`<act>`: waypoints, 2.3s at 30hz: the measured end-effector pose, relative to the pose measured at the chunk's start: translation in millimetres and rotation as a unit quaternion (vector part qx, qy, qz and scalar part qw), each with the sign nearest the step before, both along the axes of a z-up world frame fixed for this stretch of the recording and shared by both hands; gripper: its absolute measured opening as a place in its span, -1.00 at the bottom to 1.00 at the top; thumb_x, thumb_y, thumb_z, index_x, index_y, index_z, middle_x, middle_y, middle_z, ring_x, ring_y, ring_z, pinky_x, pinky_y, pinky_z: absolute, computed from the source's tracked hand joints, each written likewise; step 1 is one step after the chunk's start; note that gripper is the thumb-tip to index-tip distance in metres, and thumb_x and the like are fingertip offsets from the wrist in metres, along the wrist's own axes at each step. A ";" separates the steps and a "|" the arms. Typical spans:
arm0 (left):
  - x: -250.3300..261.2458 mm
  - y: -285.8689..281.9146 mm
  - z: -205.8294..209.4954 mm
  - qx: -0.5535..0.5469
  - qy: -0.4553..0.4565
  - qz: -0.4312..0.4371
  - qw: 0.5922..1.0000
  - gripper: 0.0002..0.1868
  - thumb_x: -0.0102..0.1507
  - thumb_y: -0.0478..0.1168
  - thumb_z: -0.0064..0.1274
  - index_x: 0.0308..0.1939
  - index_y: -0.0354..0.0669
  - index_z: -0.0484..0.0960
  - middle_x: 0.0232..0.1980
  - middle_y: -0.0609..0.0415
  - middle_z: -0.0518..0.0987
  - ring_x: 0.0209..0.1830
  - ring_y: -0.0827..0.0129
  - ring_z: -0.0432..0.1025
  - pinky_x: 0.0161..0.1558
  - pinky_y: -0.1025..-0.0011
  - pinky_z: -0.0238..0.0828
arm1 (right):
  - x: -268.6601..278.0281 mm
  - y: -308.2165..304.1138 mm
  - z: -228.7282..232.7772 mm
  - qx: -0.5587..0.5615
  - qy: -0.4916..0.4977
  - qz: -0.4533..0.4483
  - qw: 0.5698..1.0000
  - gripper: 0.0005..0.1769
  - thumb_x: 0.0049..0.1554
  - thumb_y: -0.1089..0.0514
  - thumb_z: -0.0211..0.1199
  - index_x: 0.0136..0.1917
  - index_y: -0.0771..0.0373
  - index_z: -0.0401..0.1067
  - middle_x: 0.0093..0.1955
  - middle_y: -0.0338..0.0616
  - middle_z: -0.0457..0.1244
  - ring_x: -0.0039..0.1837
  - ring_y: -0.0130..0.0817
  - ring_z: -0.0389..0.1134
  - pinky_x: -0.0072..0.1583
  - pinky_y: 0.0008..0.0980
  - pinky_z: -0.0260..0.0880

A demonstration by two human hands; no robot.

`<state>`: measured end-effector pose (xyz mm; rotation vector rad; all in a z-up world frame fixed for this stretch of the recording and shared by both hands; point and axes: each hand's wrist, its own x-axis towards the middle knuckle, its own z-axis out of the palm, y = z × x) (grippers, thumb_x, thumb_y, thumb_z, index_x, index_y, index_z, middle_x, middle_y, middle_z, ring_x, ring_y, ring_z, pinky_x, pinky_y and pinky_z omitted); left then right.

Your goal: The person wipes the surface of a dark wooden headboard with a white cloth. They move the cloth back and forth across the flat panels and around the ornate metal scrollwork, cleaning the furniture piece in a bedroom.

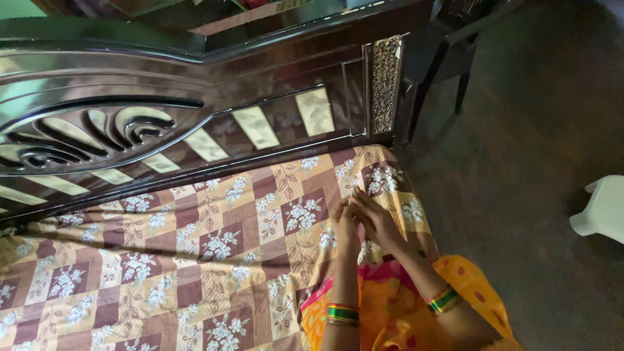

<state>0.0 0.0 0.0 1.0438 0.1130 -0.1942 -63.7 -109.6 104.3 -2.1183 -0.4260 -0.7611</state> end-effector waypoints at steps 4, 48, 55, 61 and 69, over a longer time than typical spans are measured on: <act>-6.6 7.0 96.8 0.100 -0.074 -0.022 0.992 -0.55 0.36 -0.26 0.03 0.32 -0.36 0.52 0.10 -0.24 0.62 0.05 0.09 0.54 0.00 0.35 0.58 | 16.5 7.7 45.1 0.091 0.095 -0.040 0.990 -0.48 0.21 0.35 0.17 0.44 0.14 0.36 0.43 -0.01 0.31 0.33 -0.12 0.39 0.28 -0.19 0.45; 266.0 -14.3 377.0 0.656 -0.473 0.188 0.557 -0.19 0.14 -0.04 0.28 0.41 -0.17 0.33 0.47 0.02 0.35 0.55 0.04 0.15 0.50 -0.43 -0.45 | 300.6 -116.9 315.0 -0.118 -0.209 -0.106 0.965 -0.79 0.11 0.40 0.23 0.05 0.36 0.44 0.04 0.04 0.36 0.10 0.04 0.40 0.21 -0.04 0.36; 292.4 47.7 368.7 0.850 -0.486 0.153 0.134 -0.04 0.14 -0.21 0.13 0.62 0.17 0.12 0.60 0.13 0.18 0.52 0.17 0.11 0.42 -0.42 -0.43 | 311.9 -119.0 290.0 -0.126 -0.223 -0.135 0.957 -0.83 0.20 0.40 0.24 0.07 0.38 0.53 0.09 0.08 0.40 0.12 0.10 0.41 0.18 -0.05 0.40; 330.1 229.7 401.2 0.906 -0.343 0.173 0.179 -0.21 0.27 0.14 0.13 0.55 0.14 0.27 0.69 0.00 0.12 0.68 -0.26 -0.19 0.39 -0.59 -0.49 | 330.3 -103.5 278.1 -0.148 -0.240 -0.248 0.927 -0.94 0.18 0.38 0.26 -0.06 0.34 0.54 -0.03 0.05 0.41 0.02 0.09 0.41 0.09 -0.02 0.36; 337.2 237.0 391.6 0.863 -0.375 0.213 0.264 0.19 -0.11 0.21 0.43 0.57 0.16 0.29 0.68 0.00 0.10 0.65 -0.29 -0.34 0.34 -0.66 -0.42 | 378.6 36.6 274.2 -0.159 -0.188 -0.292 0.924 -0.91 0.05 0.32 0.25 -0.17 0.28 0.56 -0.22 0.16 0.38 -0.14 0.16 0.41 -0.02 0.06 0.35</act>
